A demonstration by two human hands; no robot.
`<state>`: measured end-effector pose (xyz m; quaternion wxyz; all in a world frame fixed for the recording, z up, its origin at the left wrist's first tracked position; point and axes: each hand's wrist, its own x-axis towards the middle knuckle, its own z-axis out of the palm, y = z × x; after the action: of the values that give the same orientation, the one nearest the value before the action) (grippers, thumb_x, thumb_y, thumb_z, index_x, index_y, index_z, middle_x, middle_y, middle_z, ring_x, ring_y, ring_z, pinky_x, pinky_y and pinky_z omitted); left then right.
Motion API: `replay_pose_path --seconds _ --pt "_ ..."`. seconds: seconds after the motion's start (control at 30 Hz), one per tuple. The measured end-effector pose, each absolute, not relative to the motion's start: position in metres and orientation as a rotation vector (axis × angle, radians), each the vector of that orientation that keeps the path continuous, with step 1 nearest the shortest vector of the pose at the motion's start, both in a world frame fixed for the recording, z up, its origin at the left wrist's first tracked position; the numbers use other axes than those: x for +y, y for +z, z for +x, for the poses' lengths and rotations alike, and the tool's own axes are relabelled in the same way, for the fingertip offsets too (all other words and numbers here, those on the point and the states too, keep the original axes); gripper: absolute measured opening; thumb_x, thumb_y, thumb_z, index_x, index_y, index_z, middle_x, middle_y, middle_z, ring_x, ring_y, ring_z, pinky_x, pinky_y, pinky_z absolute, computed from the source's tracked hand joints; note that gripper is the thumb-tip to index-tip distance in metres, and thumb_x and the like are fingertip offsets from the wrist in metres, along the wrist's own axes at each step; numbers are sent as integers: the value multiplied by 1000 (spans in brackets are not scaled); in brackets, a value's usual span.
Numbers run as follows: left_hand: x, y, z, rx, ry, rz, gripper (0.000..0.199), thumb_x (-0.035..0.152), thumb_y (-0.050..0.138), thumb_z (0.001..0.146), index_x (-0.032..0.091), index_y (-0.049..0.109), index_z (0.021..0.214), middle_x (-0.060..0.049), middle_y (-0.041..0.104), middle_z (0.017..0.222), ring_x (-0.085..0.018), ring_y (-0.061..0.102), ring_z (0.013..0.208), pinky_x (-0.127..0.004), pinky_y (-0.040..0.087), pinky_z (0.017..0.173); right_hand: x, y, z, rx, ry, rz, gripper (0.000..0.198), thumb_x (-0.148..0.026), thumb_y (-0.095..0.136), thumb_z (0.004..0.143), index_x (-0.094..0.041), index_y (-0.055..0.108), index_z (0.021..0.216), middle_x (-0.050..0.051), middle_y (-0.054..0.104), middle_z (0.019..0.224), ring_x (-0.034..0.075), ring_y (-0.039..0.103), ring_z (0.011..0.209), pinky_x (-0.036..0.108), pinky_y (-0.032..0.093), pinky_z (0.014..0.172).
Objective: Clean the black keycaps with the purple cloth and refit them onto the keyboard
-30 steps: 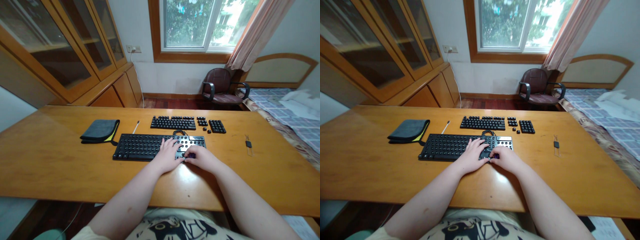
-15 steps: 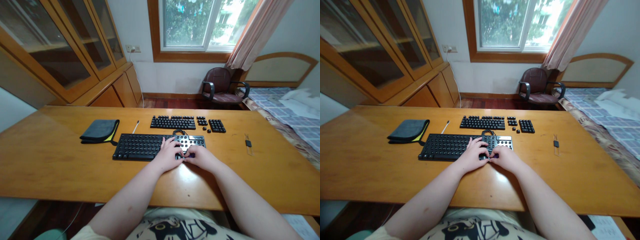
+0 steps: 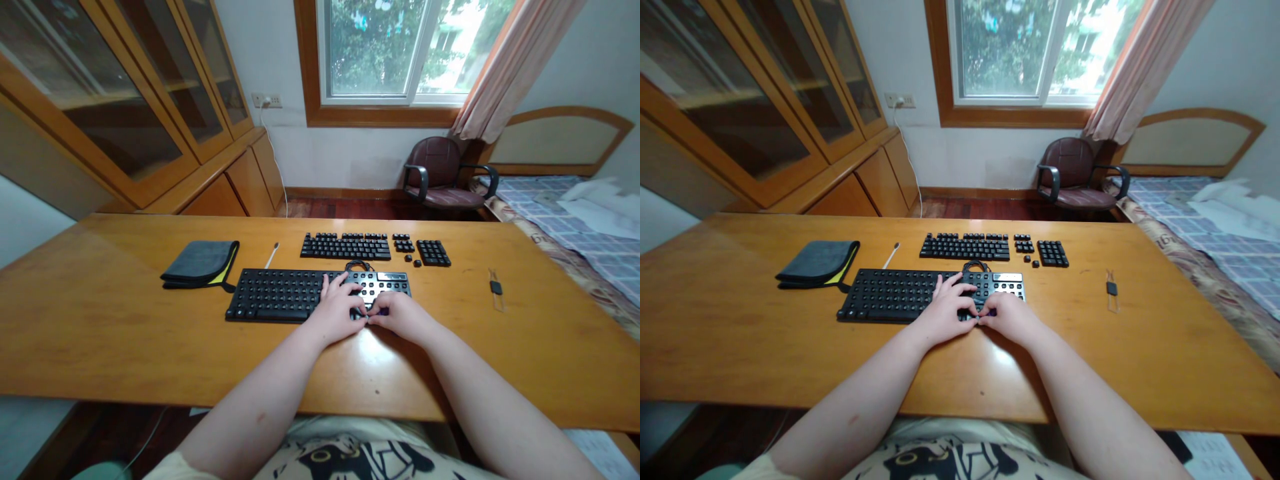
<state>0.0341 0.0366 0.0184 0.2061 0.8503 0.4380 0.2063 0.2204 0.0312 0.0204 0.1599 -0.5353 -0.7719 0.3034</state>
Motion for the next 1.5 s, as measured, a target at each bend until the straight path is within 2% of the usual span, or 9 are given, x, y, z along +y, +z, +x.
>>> replay_pose_path --seconds 0.63,0.83,0.97,1.07,1.17,1.23,1.37,1.5 --pt "37 13 35 1217 579 2332 5 30 66 67 24 65 68 0 56 122 -33 22 133 -64 -8 103 31 18 218 -2315 756 -1550 3 -24 67 71 -22 69 70 1 67 76 17 60 74 26 43 66" --pt "36 15 34 1165 615 2359 5 30 64 70 25 65 71 0 57 118 -30 26 131 -62 -5 106 30 20 217 -2279 768 -1531 3 -25 68 69 -23 70 70 2 68 77 17 60 73 27 44 66" --pt "35 20 33 1143 667 2338 8 31 61 73 24 64 76 -1 59 115 -28 31 128 -59 2 108 34 25 225 -2145 865 -1474 9 -31 67 69 -23 71 73 1 69 74 17 61 71 28 45 68" --pt "36 22 33 1162 735 2309 10 30 57 77 23 64 80 -2 60 112 -26 36 125 -56 9 109 43 29 244 -1830 756 -1590 21 -38 61 74 -21 70 78 3 70 78 19 62 75 29 46 70" --pt "37 22 33 1185 782 2294 10 28 55 78 23 64 81 -2 61 110 -25 39 123 -53 13 109 59 26 271 -1514 420 -1834 28 -42 55 77 -19 70 83 6 70 82 21 62 77 30 45 69" --pt "37 21 34 1198 790 2283 10 26 55 78 23 64 81 -2 61 109 -24 40 123 -52 15 109 69 20 287 -1492 270 -1988 31 -41 52 78 -19 69 91 8 69 86 22 62 80 31 45 68" --pt "36 20 35 1197 776 2278 10 25 55 78 24 64 82 -1 62 108 -23 41 122 -50 16 109 83 4 302 -1526 284 -2252 45 -39 52 79 -21 57 119 10 69 93 25 62 84 33 45 70" --pt "36 21 35 1203 781 2273 10 24 54 78 23 64 81 -2 62 108 -23 41 121 -50 17 109 89 -3 300 -1579 299 -2346 47 -36 46 82 -25 50 127 11 67 106 29 60 97 37 45 76"
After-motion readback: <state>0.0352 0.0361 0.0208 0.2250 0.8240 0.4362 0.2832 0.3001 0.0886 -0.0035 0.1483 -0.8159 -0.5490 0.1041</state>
